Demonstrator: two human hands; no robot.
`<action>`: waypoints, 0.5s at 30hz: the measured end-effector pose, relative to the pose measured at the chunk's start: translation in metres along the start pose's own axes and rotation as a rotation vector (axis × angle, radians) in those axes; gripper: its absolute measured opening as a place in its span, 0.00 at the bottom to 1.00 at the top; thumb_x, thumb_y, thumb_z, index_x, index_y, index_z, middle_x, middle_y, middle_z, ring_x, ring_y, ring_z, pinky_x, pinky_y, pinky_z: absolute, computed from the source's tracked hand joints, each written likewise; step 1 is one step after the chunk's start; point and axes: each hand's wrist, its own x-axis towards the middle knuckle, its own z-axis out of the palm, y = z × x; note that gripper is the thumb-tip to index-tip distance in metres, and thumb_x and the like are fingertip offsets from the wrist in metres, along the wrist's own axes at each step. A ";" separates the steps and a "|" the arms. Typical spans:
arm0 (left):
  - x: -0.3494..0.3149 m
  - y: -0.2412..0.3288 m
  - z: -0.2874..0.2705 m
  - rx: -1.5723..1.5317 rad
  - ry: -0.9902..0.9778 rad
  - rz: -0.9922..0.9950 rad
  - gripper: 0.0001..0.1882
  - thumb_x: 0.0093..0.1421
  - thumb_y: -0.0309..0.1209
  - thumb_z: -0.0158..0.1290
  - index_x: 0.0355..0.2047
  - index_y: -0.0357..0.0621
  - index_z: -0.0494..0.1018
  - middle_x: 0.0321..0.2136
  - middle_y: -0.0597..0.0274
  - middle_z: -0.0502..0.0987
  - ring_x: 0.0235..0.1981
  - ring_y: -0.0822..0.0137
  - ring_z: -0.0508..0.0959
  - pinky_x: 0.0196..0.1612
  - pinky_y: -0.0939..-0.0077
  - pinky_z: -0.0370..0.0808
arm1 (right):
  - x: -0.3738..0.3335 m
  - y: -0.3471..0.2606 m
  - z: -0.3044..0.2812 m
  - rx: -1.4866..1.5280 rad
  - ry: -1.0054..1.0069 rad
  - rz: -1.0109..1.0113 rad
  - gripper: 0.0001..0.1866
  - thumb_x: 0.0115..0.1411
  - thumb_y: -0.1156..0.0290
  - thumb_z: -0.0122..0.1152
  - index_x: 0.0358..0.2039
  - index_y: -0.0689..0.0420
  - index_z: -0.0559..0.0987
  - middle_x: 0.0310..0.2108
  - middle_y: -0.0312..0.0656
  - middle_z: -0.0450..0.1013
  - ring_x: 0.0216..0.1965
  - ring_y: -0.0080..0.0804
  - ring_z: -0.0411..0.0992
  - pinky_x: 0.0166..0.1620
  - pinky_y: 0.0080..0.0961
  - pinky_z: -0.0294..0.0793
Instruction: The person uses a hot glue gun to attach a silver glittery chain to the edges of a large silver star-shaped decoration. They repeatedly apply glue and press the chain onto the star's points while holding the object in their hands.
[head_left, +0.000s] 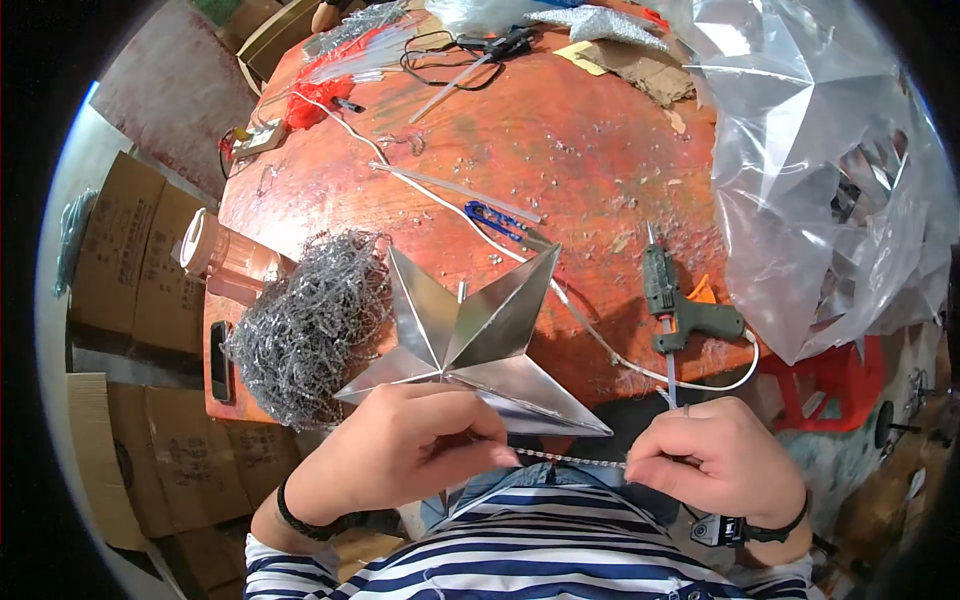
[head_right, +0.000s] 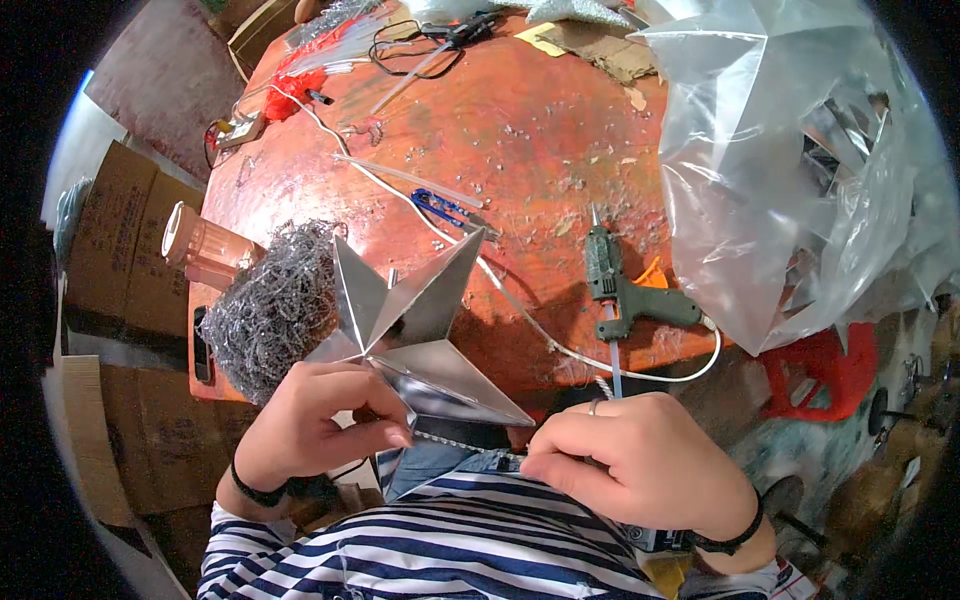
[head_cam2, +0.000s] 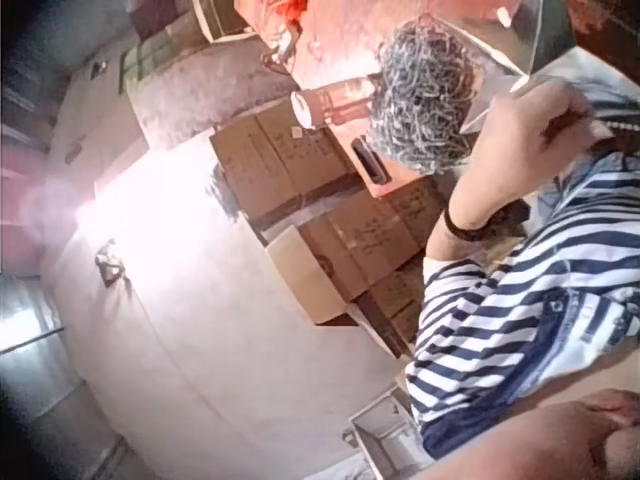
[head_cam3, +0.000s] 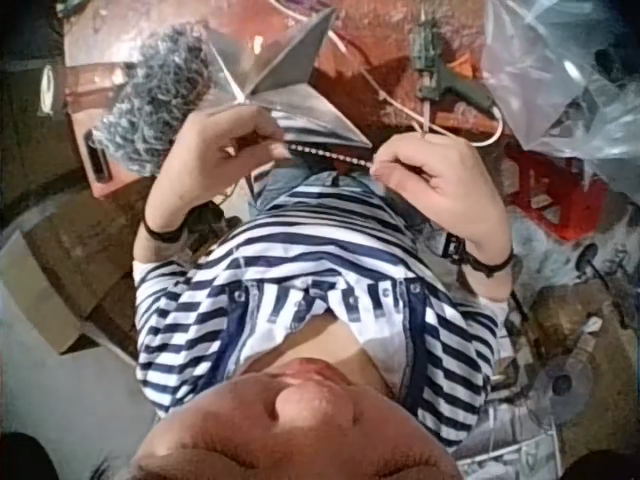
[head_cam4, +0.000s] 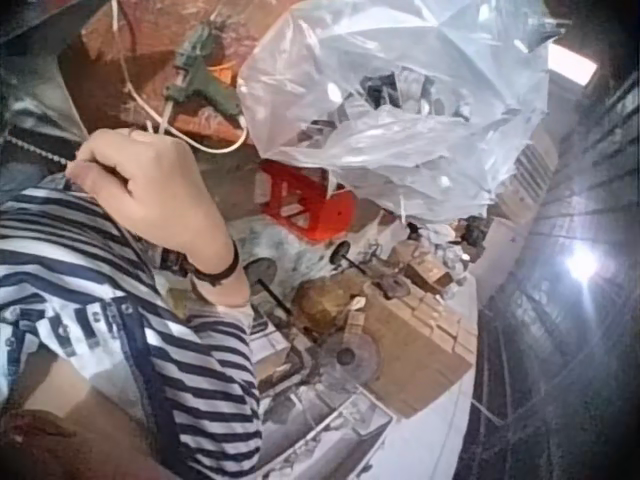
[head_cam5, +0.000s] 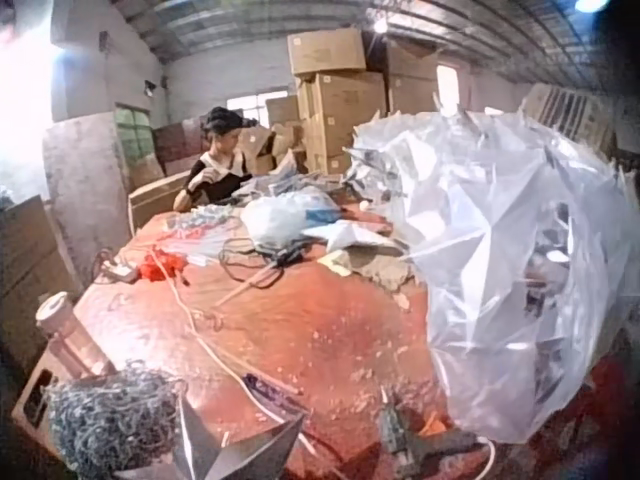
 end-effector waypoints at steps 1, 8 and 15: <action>-0.001 -0.003 0.000 -0.066 -0.006 -0.008 0.04 0.58 0.26 0.60 0.31 0.39 0.77 0.23 0.60 0.75 0.23 0.67 0.77 0.26 0.73 0.71 | 0.001 0.000 -0.002 -0.001 -0.018 0.034 0.07 0.58 0.68 0.64 0.28 0.57 0.80 0.23 0.41 0.75 0.23 0.37 0.75 0.27 0.28 0.70; -0.020 -0.005 -0.006 -0.429 0.077 -0.393 0.05 0.62 0.20 0.54 0.38 0.35 0.79 0.31 0.64 0.78 0.28 0.80 0.76 0.26 0.89 0.72 | 0.004 0.006 0.001 0.031 -0.102 0.052 0.07 0.59 0.67 0.64 0.28 0.57 0.79 0.23 0.42 0.75 0.25 0.39 0.75 0.27 0.30 0.71; -0.016 -0.018 -0.002 -0.363 0.368 -0.336 0.06 0.58 0.20 0.60 0.31 0.33 0.73 0.30 0.63 0.78 0.31 0.80 0.76 0.31 0.87 0.74 | 0.010 0.010 0.009 0.075 -0.050 0.036 0.07 0.58 0.69 0.65 0.28 0.58 0.79 0.26 0.41 0.77 0.26 0.39 0.76 0.28 0.29 0.73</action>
